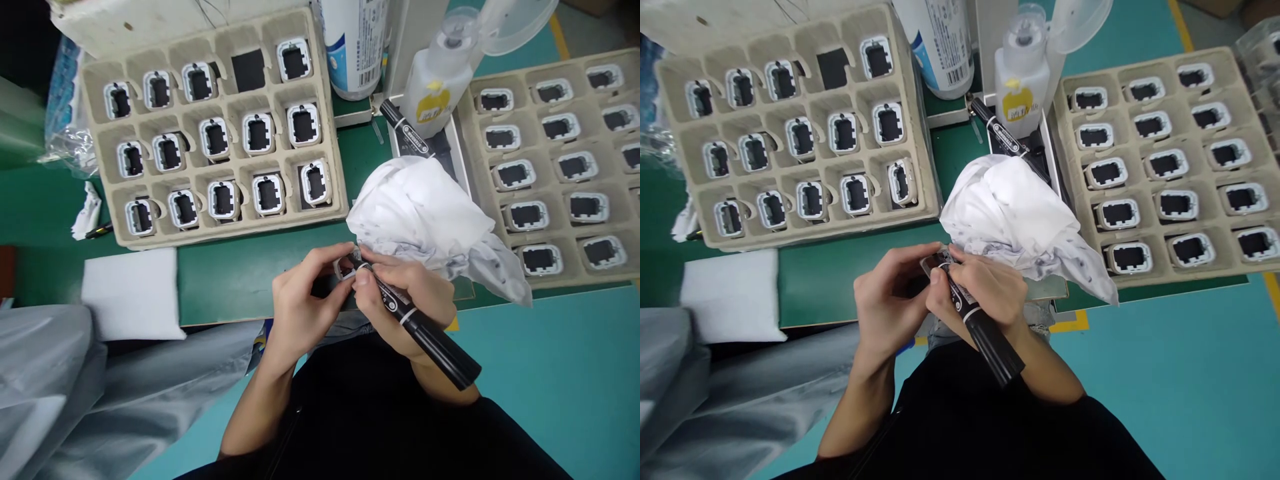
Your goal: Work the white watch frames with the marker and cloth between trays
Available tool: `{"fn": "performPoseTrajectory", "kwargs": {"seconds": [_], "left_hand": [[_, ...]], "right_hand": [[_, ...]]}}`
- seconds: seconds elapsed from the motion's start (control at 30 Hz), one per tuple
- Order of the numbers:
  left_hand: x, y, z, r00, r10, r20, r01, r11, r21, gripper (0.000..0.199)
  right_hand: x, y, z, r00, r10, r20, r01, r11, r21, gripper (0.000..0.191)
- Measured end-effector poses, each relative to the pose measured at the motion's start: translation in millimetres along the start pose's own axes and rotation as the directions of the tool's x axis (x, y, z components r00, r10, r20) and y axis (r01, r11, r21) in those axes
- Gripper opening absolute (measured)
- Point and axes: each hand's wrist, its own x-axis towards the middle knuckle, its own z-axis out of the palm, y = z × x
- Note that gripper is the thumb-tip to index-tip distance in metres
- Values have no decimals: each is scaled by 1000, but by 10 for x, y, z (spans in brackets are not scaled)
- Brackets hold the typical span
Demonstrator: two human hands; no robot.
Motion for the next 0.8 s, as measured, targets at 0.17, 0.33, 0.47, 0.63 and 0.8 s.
{"fn": "performPoseTrajectory", "kwargs": {"seconds": [0.17, 0.33, 0.47, 0.63, 0.8], "left_hand": [[0, -6, 0, 1000, -1, 18, 1, 1000, 12, 34], [-6, -23, 2, 1000, 13, 21, -14, 999, 31, 34], [0, -24, 2, 1000, 13, 26, -14, 1000, 8, 36], [9, -16, 2, 999, -18, 31, 19, 1000, -23, 37], [6, -24, 5, 999, -33, 29, 34, 998, -56, 40]], "right_hand": [[-15, 35, -39, 1000, -8, 16, 8, 1000, -7, 19], [-27, 33, -45, 999, 19, 28, -18, 1000, -3, 18], [-32, 47, -31, 1000, -4, 6, 4, 1000, 8, 19], [-31, 58, -37, 1000, -1, 13, 1, 1000, 19, 18], [-3, 22, -42, 1000, 3, 21, -4, 999, 41, 21]]}}
